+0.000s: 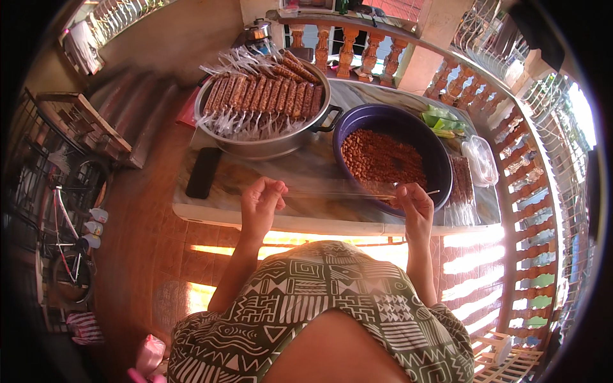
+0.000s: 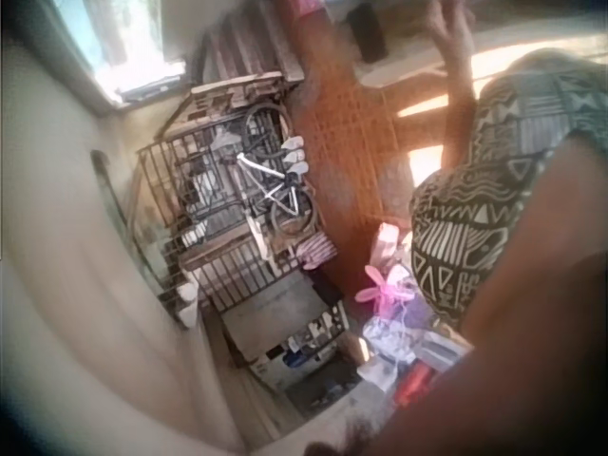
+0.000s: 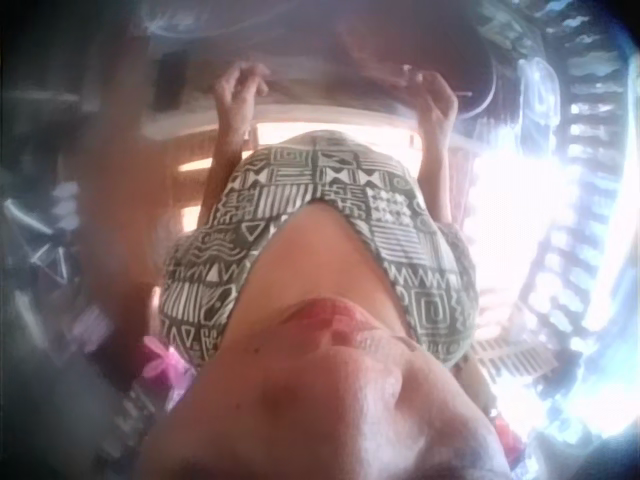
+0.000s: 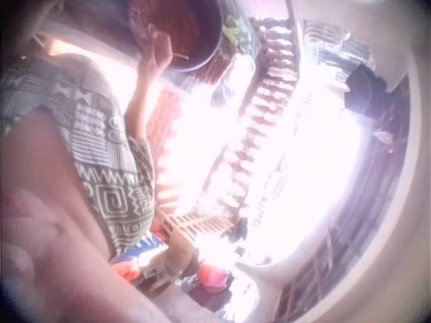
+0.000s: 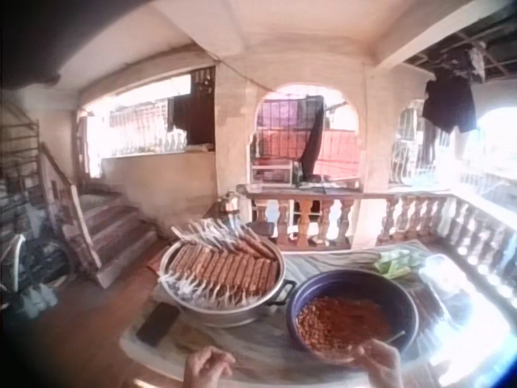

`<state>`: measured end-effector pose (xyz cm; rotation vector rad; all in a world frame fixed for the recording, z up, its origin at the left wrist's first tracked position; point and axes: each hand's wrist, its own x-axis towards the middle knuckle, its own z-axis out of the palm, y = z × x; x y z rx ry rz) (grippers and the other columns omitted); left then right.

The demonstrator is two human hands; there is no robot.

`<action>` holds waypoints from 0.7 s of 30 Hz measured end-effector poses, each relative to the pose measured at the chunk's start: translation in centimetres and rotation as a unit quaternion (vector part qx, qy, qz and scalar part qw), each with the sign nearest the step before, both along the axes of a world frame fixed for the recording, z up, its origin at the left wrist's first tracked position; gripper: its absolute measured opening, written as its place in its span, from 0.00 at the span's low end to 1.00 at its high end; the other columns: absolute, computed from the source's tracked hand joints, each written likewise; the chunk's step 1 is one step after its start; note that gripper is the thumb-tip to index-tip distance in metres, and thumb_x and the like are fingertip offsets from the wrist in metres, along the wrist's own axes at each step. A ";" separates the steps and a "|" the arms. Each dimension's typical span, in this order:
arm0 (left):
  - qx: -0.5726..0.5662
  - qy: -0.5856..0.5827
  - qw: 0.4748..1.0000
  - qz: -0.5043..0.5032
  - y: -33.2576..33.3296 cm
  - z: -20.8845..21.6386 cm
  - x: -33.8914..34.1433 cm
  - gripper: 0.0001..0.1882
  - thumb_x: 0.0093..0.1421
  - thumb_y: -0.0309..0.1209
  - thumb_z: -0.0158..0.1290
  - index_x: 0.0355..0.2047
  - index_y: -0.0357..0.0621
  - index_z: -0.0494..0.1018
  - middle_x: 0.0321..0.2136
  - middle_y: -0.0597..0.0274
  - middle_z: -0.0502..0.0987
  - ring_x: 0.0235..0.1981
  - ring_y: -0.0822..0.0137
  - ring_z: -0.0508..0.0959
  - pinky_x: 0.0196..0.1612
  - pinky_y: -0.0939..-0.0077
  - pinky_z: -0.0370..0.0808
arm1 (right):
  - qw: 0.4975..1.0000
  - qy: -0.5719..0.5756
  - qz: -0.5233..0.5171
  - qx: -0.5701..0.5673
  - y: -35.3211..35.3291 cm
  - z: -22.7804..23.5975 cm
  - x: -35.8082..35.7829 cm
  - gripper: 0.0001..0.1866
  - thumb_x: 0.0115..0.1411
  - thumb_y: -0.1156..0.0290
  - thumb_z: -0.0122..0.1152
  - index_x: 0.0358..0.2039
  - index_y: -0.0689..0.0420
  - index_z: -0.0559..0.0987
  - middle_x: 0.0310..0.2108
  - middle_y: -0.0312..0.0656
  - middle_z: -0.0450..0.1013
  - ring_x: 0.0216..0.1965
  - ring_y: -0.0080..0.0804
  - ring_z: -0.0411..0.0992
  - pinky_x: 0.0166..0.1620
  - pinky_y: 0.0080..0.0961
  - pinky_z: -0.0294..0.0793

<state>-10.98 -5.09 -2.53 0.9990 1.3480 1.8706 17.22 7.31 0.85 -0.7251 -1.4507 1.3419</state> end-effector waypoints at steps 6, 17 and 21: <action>-0.010 0.060 0.998 0.008 -0.2 -0.8 -0.8 0.10 0.67 0.30 0.52 0.28 0.39 0.73 0.24 0.67 0.75 0.23 0.80 0.72 0.30 0.84 0.72 | 1.000 -0.008 -0.013 0.026 -0.2 -0.3 0.1 0.09 0.65 0.69 0.59 0.32 0.62 0.79 0.26 0.31 0.74 0.28 0.15 0.69 0.33 0.15 0.68; 0.041 -0.111 0.993 -0.014 0.2 0.8 -0.2 0.09 0.62 0.24 0.56 0.42 0.38 0.74 0.32 0.62 0.78 0.37 0.70 0.79 0.49 0.72 0.77 | 0.994 -0.101 0.035 -0.021 0.0 -0.1 1.3 0.05 0.57 0.81 0.60 0.34 0.64 0.81 0.30 0.38 0.79 0.32 0.20 0.74 0.40 0.17 0.72; 0.157 -0.230 0.959 0.045 0.1 2.6 -1.3 0.20 0.63 0.22 0.52 0.54 0.46 0.62 0.33 0.66 0.71 0.39 0.66 0.79 0.50 0.64 0.78 | 0.908 -0.367 0.168 0.114 -1.8 1.8 0.7 0.07 0.55 0.76 0.64 0.35 0.59 0.83 0.30 0.39 0.79 0.32 0.26 0.76 0.38 0.25 0.74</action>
